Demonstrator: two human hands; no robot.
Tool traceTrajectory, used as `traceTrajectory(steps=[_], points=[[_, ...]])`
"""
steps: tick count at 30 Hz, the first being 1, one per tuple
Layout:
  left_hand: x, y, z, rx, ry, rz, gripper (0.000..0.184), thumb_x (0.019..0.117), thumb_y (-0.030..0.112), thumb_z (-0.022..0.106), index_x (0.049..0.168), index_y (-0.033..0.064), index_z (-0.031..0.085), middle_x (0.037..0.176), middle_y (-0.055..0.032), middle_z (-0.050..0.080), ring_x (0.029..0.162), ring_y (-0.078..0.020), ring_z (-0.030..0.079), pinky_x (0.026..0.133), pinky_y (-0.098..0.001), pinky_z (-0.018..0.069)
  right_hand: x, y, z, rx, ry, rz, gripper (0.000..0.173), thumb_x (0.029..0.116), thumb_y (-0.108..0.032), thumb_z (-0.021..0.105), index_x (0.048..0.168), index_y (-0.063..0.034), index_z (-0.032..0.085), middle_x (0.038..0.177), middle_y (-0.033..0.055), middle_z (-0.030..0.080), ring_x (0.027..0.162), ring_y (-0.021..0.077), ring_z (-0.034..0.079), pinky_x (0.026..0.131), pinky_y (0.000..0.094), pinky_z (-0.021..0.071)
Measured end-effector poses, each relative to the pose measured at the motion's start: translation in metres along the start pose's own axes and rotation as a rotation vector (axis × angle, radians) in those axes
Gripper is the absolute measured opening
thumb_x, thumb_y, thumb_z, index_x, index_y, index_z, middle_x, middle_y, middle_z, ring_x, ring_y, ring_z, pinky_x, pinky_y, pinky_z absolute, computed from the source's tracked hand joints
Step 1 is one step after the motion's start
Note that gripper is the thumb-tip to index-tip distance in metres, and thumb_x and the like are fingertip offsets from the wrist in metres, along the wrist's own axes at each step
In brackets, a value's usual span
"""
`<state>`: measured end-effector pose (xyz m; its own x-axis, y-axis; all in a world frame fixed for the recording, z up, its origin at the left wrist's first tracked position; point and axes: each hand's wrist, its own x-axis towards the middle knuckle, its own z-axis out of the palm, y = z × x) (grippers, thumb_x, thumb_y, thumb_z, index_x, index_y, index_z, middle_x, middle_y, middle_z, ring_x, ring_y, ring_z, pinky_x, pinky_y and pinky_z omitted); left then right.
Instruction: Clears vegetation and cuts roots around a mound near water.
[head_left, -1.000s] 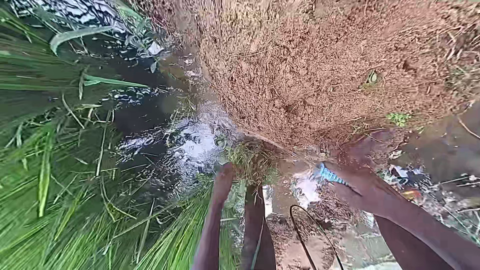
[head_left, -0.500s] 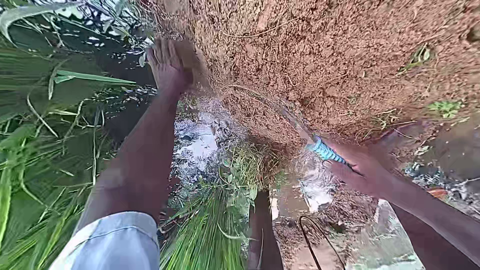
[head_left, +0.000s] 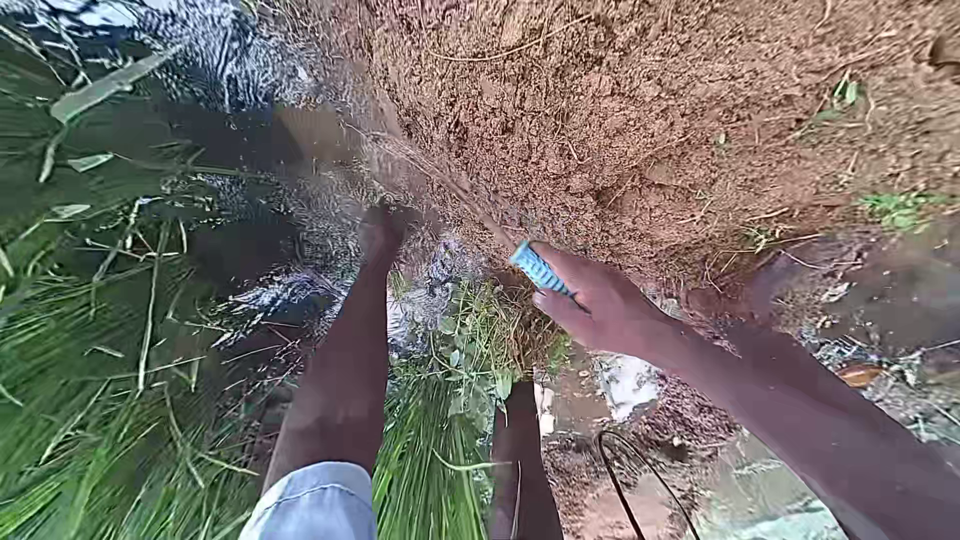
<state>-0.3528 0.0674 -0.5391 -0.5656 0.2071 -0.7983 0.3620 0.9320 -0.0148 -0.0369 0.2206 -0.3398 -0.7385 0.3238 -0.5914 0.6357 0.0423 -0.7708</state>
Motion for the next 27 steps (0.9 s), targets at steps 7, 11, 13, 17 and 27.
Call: traceTrajectory(steps=[7, 11, 13, 17, 27], points=[[-0.044, 0.037, -0.032, 0.207, -0.233, -0.108, 0.045, 0.1116, 0.020, 0.038, 0.149, -0.0051, 0.042, 0.150, -0.0321, 0.045, 0.140, -0.0480, 0.044, 0.111, -0.0634, 0.0357, 0.140, -0.043, 0.082, 0.089, -0.156, 0.280, 0.054, 0.1081, -0.027, 0.045, 0.157, -0.0078, 0.035, 0.125, 0.0220, 0.066, 0.113, 0.0371, 0.067, 0.093, 0.0570, 0.0529], [-0.060, -0.041, 0.013, 0.172, -0.011, 0.009, 0.052, 0.1132, 0.034, 0.030, 0.136, -0.0066, 0.054, 0.128, -0.0373, 0.059, 0.120, -0.0551, 0.058, 0.097, -0.0731, 0.0429, 0.096, -0.009, 0.106, 0.004, -0.207, 0.365, 0.056, 0.1073, -0.029, 0.049, 0.159, -0.0130, 0.034, 0.117, 0.0218, 0.068, 0.104, 0.0395, 0.069, 0.085, 0.0592, 0.0555], [-0.093, -0.059, 0.022, 0.140, -0.080, -0.007, 0.050, 0.1131, 0.033, 0.031, 0.135, -0.0055, 0.055, 0.126, -0.0363, 0.060, 0.119, -0.0542, 0.059, 0.097, -0.0728, 0.0431, 0.042, 0.003, 0.104, 0.015, -0.251, 0.418, 0.055, 0.1080, -0.029, 0.048, 0.159, -0.0132, 0.034, 0.120, 0.0214, 0.068, 0.107, 0.0383, 0.068, 0.090, 0.0584, 0.0537], [-0.183, -0.060, 0.046, 0.196, -0.302, -0.006, 0.046, 0.1127, 0.029, 0.034, 0.138, -0.0031, 0.056, 0.131, -0.0303, 0.062, 0.125, -0.0468, 0.059, 0.105, -0.0636, 0.0432, -0.066, 0.010, 0.080, 0.085, -0.363, 0.583, 0.058, 0.1087, -0.029, 0.041, 0.163, -0.0131, 0.027, 0.141, 0.0200, 0.059, 0.125, 0.0348, 0.061, 0.105, 0.0549, 0.0463], [-0.196, -0.062, 0.053, -0.117, -0.095, 0.184, 0.041, 0.1081, 0.025, 0.047, 0.126, -0.0101, 0.060, 0.131, -0.0344, 0.057, 0.127, -0.0493, 0.053, 0.106, -0.0672, 0.0398, -0.236, -0.030, 0.112, 0.602, 0.427, 0.682, 0.057, 0.0954, -0.018, 0.057, 0.144, 0.0094, 0.047, 0.092, 0.0084, 0.070, 0.066, 0.0047, 0.062, 0.063, 0.0261, 0.0562]])
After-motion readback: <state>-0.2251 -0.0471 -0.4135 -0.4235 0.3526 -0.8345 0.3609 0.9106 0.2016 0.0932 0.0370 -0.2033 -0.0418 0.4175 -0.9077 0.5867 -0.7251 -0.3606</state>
